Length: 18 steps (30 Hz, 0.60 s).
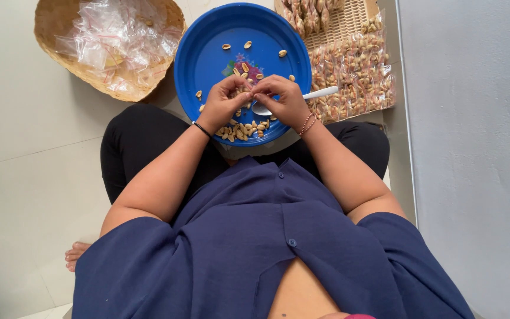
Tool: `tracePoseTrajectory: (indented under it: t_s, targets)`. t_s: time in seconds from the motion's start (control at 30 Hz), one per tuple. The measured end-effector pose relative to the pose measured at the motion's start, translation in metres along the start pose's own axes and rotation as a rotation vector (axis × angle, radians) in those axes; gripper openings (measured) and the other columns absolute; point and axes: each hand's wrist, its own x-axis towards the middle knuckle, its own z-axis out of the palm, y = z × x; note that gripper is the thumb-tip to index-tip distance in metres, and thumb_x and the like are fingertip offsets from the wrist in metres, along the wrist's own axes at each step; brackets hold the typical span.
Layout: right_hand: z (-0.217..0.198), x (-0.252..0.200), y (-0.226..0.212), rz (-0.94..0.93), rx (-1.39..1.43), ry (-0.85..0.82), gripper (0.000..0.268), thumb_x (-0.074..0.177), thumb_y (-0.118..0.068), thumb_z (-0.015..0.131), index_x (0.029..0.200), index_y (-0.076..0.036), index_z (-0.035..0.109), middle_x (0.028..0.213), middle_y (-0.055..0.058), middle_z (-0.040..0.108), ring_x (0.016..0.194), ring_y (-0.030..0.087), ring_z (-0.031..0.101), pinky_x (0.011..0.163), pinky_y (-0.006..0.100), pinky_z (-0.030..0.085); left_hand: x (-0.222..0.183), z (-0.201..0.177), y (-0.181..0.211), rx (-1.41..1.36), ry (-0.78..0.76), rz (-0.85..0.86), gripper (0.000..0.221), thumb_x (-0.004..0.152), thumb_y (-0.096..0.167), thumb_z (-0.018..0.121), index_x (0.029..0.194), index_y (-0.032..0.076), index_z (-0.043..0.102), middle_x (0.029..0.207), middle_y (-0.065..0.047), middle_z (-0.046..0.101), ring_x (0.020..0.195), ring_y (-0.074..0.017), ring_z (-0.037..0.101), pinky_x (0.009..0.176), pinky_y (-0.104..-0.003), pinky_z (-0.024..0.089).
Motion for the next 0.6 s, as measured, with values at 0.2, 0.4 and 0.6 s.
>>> tracePoseTrajectory:
  t_s: [0.2, 0.4, 0.6]
  targets:
    - [0.003, -0.003, 0.000, 0.023, -0.006, 0.003, 0.008, 0.094, 0.000, 0.075, 0.096, -0.008, 0.078, 0.091, 0.009, 0.075, 0.078, 0.025, 0.071, 0.068, 0.033, 0.059, -0.003, 0.000, 0.008, 0.061, 0.010, 0.015, 0.013, 0.093, 0.013, 0.081, 0.106, 0.012, 0.077, 0.079, -0.003, 0.066, 0.074, -0.0067, 0.058, 0.070, -0.022, 0.049]
    - [-0.007, -0.001, 0.003, -0.008, 0.012, 0.101, 0.003, 0.096, -0.005, 0.075, 0.094, -0.007, 0.076, 0.092, 0.007, 0.074, 0.077, 0.020, 0.070, 0.067, 0.030, 0.058, 0.000, -0.001, 0.015, -0.042, -0.056, -0.077, 0.029, 0.087, 0.002, 0.084, 0.113, 0.002, 0.071, 0.083, -0.011, 0.073, 0.074, -0.0108, 0.069, 0.063, -0.023, 0.060]
    - [-0.007, -0.004, 0.008, -0.024, -0.005, 0.070, 0.008, 0.093, -0.008, 0.080, 0.088, -0.007, 0.073, 0.091, 0.008, 0.073, 0.077, 0.023, 0.070, 0.065, 0.031, 0.058, -0.002, 0.004, 0.023, -0.026, -0.008, -0.069, 0.022, 0.084, 0.001, 0.087, 0.103, 0.004, 0.075, 0.076, -0.007, 0.069, 0.071, -0.0064, 0.063, 0.057, -0.021, 0.054]
